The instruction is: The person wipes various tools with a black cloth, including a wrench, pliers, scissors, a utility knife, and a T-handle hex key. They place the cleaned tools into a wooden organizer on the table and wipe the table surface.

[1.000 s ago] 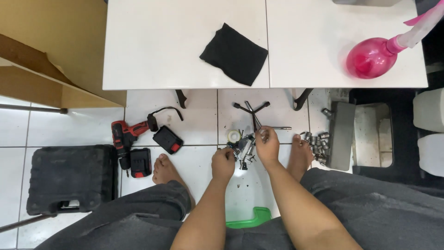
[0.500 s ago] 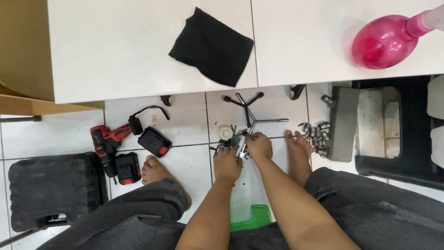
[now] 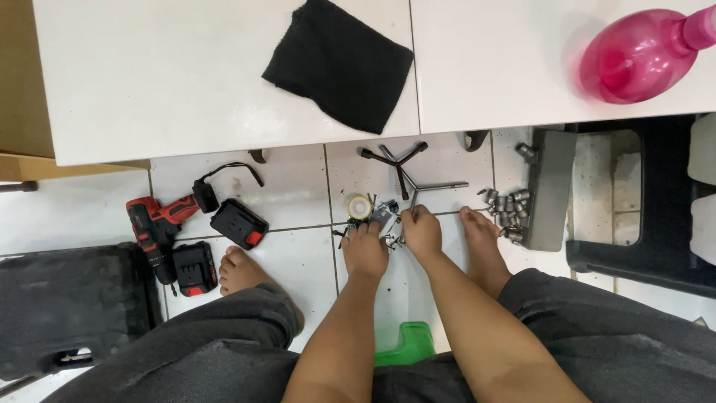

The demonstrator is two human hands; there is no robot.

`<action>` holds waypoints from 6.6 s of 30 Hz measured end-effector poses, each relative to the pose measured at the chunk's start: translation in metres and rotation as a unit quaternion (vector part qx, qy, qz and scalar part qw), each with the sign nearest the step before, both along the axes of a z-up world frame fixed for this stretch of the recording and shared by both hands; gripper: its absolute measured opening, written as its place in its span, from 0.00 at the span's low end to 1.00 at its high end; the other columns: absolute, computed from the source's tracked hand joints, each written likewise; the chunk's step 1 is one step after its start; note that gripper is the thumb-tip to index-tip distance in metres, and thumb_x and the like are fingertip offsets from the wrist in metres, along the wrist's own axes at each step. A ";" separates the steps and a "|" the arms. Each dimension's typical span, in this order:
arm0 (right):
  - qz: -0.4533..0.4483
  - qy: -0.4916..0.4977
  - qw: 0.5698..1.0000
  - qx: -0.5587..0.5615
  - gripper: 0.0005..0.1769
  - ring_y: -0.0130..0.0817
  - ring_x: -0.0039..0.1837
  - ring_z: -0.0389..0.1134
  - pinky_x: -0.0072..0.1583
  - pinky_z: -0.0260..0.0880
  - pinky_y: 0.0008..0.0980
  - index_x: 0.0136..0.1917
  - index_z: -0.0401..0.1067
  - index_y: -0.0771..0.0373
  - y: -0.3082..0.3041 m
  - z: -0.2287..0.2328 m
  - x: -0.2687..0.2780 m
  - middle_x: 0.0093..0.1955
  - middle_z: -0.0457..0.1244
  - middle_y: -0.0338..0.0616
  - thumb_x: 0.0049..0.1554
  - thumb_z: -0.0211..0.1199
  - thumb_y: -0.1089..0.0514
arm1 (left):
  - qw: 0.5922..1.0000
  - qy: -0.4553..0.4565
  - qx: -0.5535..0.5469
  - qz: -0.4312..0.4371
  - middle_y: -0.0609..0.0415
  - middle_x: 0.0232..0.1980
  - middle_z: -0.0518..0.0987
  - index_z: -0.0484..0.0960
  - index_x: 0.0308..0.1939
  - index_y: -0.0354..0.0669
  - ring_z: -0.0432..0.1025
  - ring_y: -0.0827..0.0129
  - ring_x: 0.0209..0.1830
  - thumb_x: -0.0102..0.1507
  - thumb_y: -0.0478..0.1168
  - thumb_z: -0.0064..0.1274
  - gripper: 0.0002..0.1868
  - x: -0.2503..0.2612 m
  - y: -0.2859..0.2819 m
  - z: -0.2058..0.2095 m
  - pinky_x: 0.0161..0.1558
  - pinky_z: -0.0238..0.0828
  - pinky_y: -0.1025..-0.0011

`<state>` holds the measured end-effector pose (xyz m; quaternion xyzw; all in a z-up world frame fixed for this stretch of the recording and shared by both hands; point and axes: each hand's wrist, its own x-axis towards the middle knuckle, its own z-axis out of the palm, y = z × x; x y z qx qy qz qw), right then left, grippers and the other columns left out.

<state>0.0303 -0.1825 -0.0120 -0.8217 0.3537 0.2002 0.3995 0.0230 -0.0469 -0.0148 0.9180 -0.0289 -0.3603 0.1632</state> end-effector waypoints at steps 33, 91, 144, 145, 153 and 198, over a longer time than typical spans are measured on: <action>-0.236 -0.026 0.936 0.260 0.14 0.31 0.28 0.58 0.26 0.54 0.21 0.41 0.67 0.66 0.029 0.053 -0.003 0.28 0.54 0.41 0.61 0.49 0.54 | 0.746 0.217 -0.422 0.467 0.41 0.57 0.80 0.78 0.62 0.39 0.73 0.57 0.56 0.59 0.47 0.64 0.29 0.049 -0.035 0.045 0.55 0.72 0.60; 0.268 -0.602 0.746 -0.090 0.07 0.42 0.38 0.66 0.42 0.71 0.39 0.50 0.73 0.57 0.067 0.302 0.144 0.31 0.63 0.42 0.60 0.65 0.53 | 0.930 -0.024 -0.260 0.259 0.47 0.28 0.80 0.80 0.51 0.41 0.78 0.58 0.33 0.67 0.50 0.46 0.19 0.007 0.132 0.231 0.36 0.73 0.65; 0.334 -0.391 0.831 -0.214 0.20 0.41 0.72 0.59 0.71 0.56 0.47 0.60 0.75 0.44 0.022 0.241 0.158 0.62 0.64 0.38 0.56 0.65 0.40 | 0.914 -0.310 -0.137 0.224 0.47 0.36 0.80 0.83 0.52 0.30 0.80 0.62 0.39 0.69 0.36 0.46 0.14 0.188 0.031 0.307 0.39 0.82 0.70; 0.334 -0.392 0.830 -0.214 0.20 0.41 0.72 0.59 0.71 0.56 0.47 0.60 0.75 0.44 0.022 0.242 0.158 0.62 0.64 0.38 0.56 0.65 0.40 | 0.913 -0.311 -0.137 0.224 0.47 0.36 0.80 0.83 0.52 0.30 0.80 0.62 0.39 0.69 0.36 0.46 0.14 0.190 0.032 0.305 0.39 0.82 0.70; 0.310 -0.402 0.795 -0.332 0.12 0.37 0.64 0.65 0.66 0.62 0.43 0.49 0.75 0.51 -0.005 0.222 0.160 0.52 0.67 0.37 0.58 0.55 0.47 | 0.870 -0.384 -0.150 0.269 0.45 0.34 0.78 0.82 0.50 0.27 0.78 0.62 0.39 0.70 0.34 0.43 0.14 0.200 0.060 0.290 0.39 0.81 0.70; 0.226 -0.396 0.890 0.018 0.07 0.40 0.34 0.66 0.36 0.68 0.38 0.49 0.71 0.58 0.015 0.181 0.081 0.33 0.62 0.45 0.61 0.61 0.54 | 0.965 0.110 -0.238 -0.005 0.43 0.31 0.80 0.88 0.38 0.39 0.72 0.60 0.30 0.53 0.45 0.59 0.15 0.140 0.079 0.272 0.28 0.70 0.64</action>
